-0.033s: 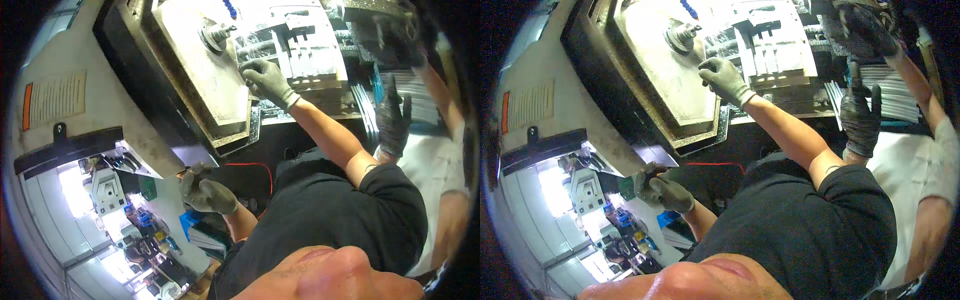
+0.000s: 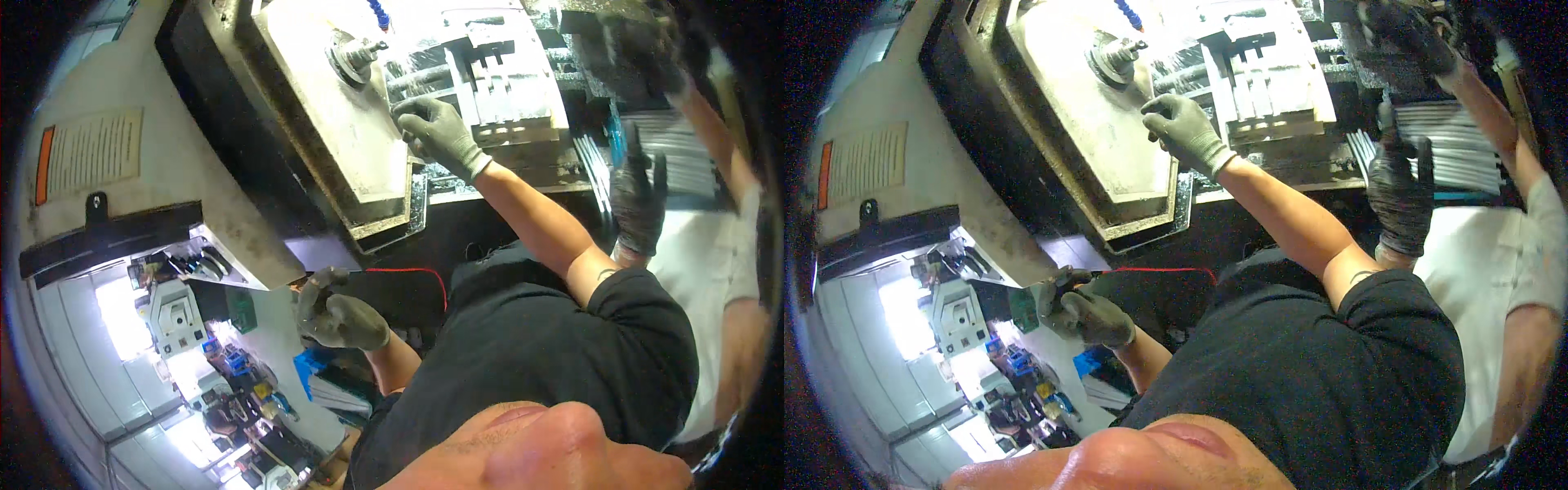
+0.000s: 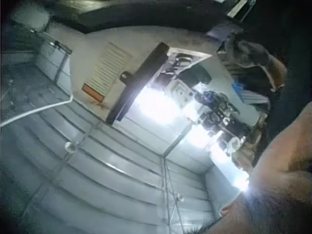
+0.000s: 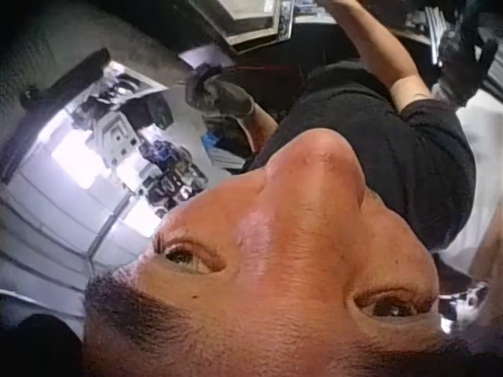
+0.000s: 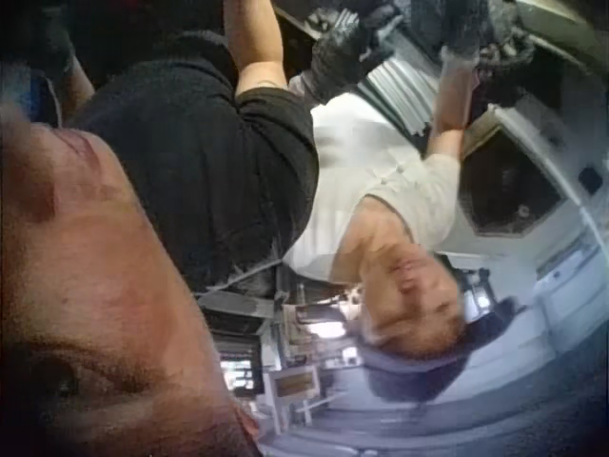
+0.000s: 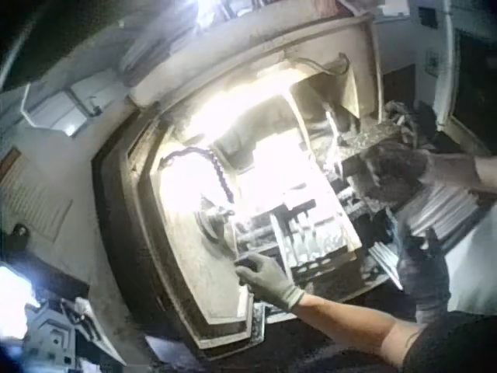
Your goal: The operator is setting up and monitoring a CNC lathe for metal parts fabrication, assisted by another person.
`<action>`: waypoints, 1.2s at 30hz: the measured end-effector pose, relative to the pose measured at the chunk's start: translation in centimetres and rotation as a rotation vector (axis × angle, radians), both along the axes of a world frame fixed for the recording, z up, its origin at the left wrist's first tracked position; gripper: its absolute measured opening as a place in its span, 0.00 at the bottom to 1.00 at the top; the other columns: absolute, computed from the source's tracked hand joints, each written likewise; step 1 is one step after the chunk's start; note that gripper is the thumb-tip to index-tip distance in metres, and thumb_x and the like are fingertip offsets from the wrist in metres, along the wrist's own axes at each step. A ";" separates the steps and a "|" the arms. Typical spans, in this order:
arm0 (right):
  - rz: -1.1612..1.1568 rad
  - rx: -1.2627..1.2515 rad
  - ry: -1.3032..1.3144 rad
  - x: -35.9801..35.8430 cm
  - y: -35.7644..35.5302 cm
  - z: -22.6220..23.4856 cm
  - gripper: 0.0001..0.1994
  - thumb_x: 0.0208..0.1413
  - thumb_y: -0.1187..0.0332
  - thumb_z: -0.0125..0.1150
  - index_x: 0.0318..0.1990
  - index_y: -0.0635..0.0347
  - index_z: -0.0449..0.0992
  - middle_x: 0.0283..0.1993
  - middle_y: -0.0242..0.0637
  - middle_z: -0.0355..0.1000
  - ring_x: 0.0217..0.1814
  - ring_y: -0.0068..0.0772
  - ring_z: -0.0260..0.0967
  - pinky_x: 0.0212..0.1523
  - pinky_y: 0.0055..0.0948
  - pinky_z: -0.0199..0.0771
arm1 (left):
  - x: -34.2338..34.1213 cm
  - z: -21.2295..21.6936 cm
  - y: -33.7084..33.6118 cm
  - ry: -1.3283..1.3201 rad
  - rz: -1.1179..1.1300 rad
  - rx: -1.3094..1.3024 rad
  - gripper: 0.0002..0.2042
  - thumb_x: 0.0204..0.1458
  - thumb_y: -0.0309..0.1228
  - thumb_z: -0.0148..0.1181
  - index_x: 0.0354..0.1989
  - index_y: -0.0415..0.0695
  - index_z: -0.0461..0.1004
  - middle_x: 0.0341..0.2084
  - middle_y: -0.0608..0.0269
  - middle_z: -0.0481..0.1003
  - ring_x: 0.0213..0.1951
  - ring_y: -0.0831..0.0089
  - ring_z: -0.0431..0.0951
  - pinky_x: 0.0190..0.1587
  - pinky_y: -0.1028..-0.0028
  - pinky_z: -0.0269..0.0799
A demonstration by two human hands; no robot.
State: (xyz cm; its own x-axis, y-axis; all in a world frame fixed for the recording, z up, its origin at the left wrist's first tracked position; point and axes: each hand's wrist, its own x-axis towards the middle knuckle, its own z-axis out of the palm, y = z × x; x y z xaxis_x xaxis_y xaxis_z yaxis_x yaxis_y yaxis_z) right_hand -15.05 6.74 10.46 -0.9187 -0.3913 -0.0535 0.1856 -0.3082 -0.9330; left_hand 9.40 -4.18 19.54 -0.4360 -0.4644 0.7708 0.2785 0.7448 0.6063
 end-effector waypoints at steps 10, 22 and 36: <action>-0.083 0.099 0.046 12.7 -2.3 -0.6 0.15 0.59 0.64 0.60 0.46 0.69 0.79 0.30 0.37 0.78 0.30 0.22 0.76 0.33 0.25 0.76 | 5.6 -2.1 -8.9 -0.042 -0.259 -0.023 0.14 0.67 0.38 0.54 0.46 0.38 0.71 0.33 0.54 0.77 0.28 0.72 0.74 0.29 0.74 0.70; -0.032 0.253 0.059 20.4 -2.0 -1.1 0.15 0.59 0.62 0.60 0.44 0.67 0.80 0.31 0.38 0.78 0.34 0.25 0.74 0.37 0.30 0.76 | 9.2 -3.4 -9.8 -0.132 -0.339 0.052 0.10 0.63 0.27 0.57 0.49 0.36 0.73 0.38 0.55 0.79 0.37 0.71 0.78 0.40 0.73 0.75; 0.091 0.132 0.061 22.6 0.1 -4.4 0.14 0.65 0.61 0.59 0.43 0.66 0.78 0.33 0.42 0.76 0.36 0.30 0.73 0.41 0.34 0.75 | 9.9 -4.2 -7.1 -0.198 -0.308 0.060 0.07 0.64 0.29 0.57 0.44 0.38 0.75 0.36 0.58 0.79 0.33 0.73 0.77 0.36 0.75 0.73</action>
